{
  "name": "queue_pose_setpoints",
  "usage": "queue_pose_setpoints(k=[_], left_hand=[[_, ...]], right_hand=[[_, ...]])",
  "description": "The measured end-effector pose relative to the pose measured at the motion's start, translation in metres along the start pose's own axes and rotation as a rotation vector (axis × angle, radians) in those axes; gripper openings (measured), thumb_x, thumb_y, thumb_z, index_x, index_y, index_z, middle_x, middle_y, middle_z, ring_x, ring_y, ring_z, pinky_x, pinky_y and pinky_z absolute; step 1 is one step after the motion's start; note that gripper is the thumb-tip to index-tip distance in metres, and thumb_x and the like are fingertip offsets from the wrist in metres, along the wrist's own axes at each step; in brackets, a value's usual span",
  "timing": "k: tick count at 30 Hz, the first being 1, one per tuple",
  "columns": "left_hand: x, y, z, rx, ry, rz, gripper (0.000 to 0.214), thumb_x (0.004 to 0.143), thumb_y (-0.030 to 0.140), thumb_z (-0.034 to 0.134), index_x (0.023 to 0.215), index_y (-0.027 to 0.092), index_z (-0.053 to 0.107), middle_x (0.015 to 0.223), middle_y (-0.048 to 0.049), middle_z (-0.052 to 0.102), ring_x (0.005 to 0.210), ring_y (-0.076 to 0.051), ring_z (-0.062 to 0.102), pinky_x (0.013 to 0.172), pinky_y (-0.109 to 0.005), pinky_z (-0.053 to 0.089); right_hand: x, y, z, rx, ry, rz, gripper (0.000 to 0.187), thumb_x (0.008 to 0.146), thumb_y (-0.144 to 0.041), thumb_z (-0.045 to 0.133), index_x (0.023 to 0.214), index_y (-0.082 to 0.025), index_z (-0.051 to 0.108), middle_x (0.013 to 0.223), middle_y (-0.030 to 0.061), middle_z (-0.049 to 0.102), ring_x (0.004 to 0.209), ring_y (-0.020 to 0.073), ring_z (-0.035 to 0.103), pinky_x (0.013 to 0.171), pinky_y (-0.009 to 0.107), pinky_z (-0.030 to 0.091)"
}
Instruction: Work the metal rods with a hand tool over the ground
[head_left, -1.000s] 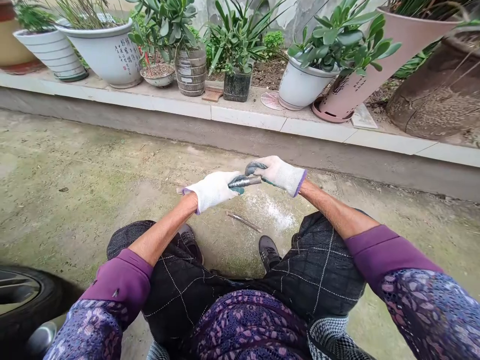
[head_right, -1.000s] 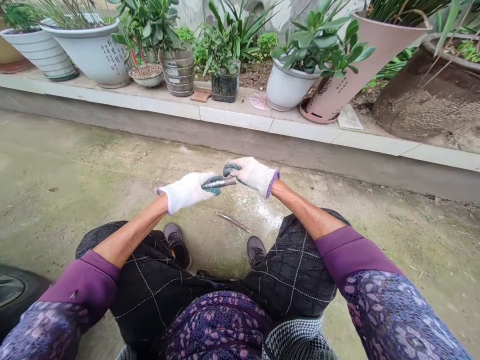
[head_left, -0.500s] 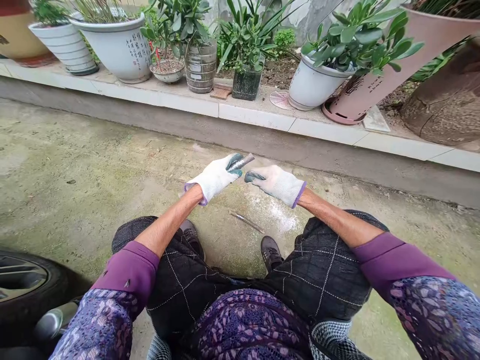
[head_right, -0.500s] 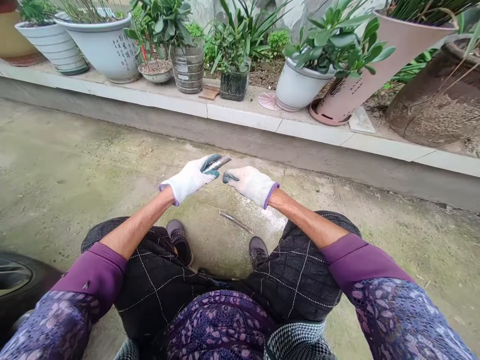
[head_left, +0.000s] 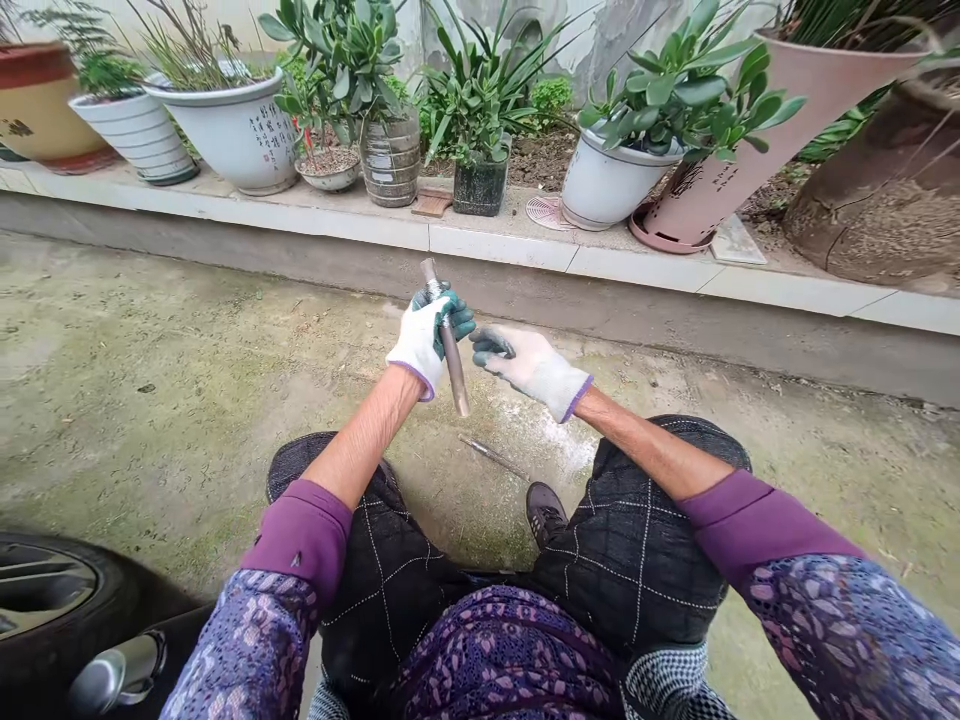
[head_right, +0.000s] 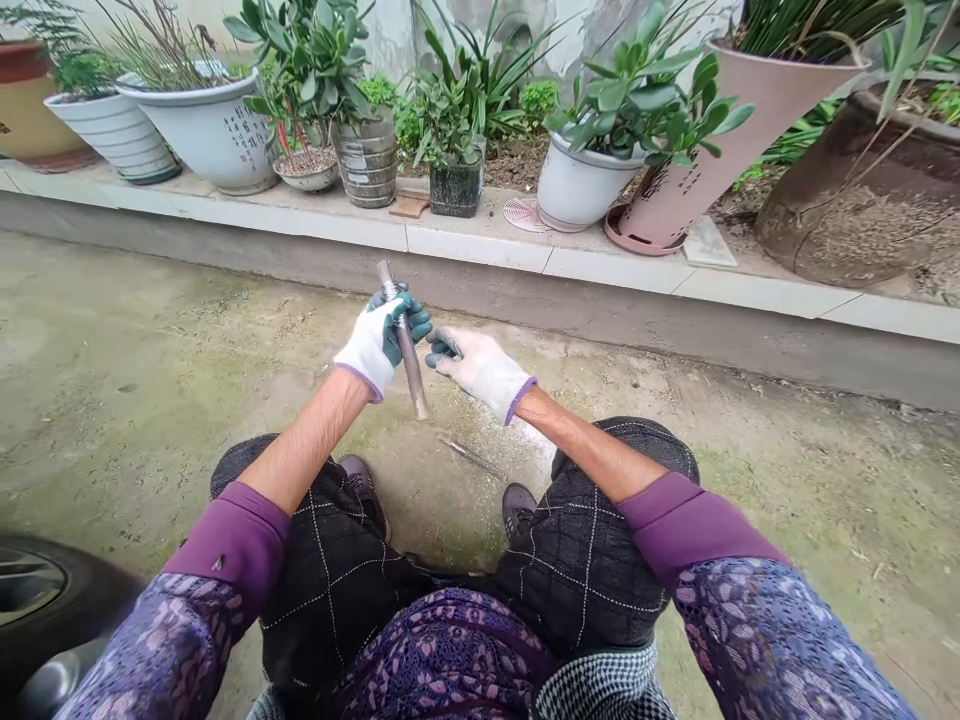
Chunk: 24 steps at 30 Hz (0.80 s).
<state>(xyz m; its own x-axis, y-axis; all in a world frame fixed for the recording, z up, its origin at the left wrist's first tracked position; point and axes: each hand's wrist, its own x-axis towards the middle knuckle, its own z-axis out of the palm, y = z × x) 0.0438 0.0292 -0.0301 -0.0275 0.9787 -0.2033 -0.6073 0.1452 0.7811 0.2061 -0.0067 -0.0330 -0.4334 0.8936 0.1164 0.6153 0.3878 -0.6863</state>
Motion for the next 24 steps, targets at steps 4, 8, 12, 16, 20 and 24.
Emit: queue_pose_setpoints(k=[4, 8, 12, 16, 20, 24], left_hand=[[0.015, -0.015, 0.011, -0.188, 0.055, 0.102, 0.025, 0.075, 0.01, 0.064, 0.094, 0.021, 0.052, 0.066, 0.0049, 0.06, 0.063, -0.012, 0.065, 0.074, -0.03, 0.056], [0.022, -0.014, 0.012, -0.173, 0.122, 0.118, 0.022, 0.075, 0.012, 0.068, 0.087, 0.021, 0.053, 0.065, 0.0054, 0.058, 0.063, -0.008, 0.061, 0.072, -0.024, 0.054], [0.009, 0.004, 0.007, 0.059, 0.117, 0.145, 0.022, 0.073, 0.022, 0.076, 0.087, 0.019, 0.06, 0.073, 0.0024, 0.063, 0.059, -0.006, 0.057, 0.058, -0.018, 0.048], [-0.011, 0.023, 0.002, 0.221, -0.125, 0.103, 0.026, 0.076, 0.028, 0.075, 0.096, 0.017, 0.064, 0.08, -0.0016, 0.068, 0.048, -0.005, 0.052, 0.043, -0.019, 0.039], [-0.018, 0.02, -0.003, 0.271, -0.176, 0.101, 0.028, 0.073, 0.03, 0.077, 0.091, 0.014, 0.063, 0.071, -0.0015, 0.066, 0.047, -0.007, 0.055, 0.045, -0.021, 0.046], [-0.012, 0.003, 0.0, 0.282, 0.009, 0.13, 0.025, 0.074, 0.029, 0.077, 0.084, 0.014, 0.06, 0.064, 0.0006, 0.062, 0.045, -0.008, 0.055, 0.044, -0.022, 0.048]], right_hand=[[0.016, -0.008, 0.02, -0.145, -0.041, 0.15, 0.044, 0.077, -0.034, 0.067, 0.116, -0.016, 0.059, 0.098, 0.0085, 0.071, 0.081, 0.0232, 0.062, 0.073, 0.034, 0.047], [0.027, -0.006, 0.01, -0.227, 0.126, 0.162, 0.038, 0.082, -0.03, 0.059, 0.118, -0.017, 0.058, 0.104, 0.0115, 0.068, 0.087, 0.0246, 0.062, 0.075, 0.034, 0.047], [0.019, -0.011, -0.014, 0.035, 0.095, 0.177, 0.026, 0.086, -0.037, 0.053, 0.103, -0.019, 0.061, 0.075, 0.0026, 0.06, 0.059, 0.0155, 0.052, 0.055, 0.028, 0.044], [-0.001, -0.021, -0.035, 0.584, -0.18, 0.329, 0.033, 0.085, -0.046, 0.056, 0.104, -0.019, 0.06, 0.062, -0.0056, 0.044, 0.039, 0.0072, 0.032, 0.034, 0.022, 0.029], [-0.006, -0.013, -0.039, 0.571, -0.281, 0.28, 0.037, 0.086, -0.046, 0.055, 0.108, -0.017, 0.061, 0.065, -0.0036, 0.049, 0.041, 0.0079, 0.037, 0.034, 0.022, 0.032], [0.002, -0.003, -0.028, -0.13, 0.022, 0.132, 0.03, 0.085, -0.032, 0.059, 0.111, -0.019, 0.062, 0.09, 0.0056, 0.066, 0.07, 0.017, 0.06, 0.059, 0.027, 0.046]])
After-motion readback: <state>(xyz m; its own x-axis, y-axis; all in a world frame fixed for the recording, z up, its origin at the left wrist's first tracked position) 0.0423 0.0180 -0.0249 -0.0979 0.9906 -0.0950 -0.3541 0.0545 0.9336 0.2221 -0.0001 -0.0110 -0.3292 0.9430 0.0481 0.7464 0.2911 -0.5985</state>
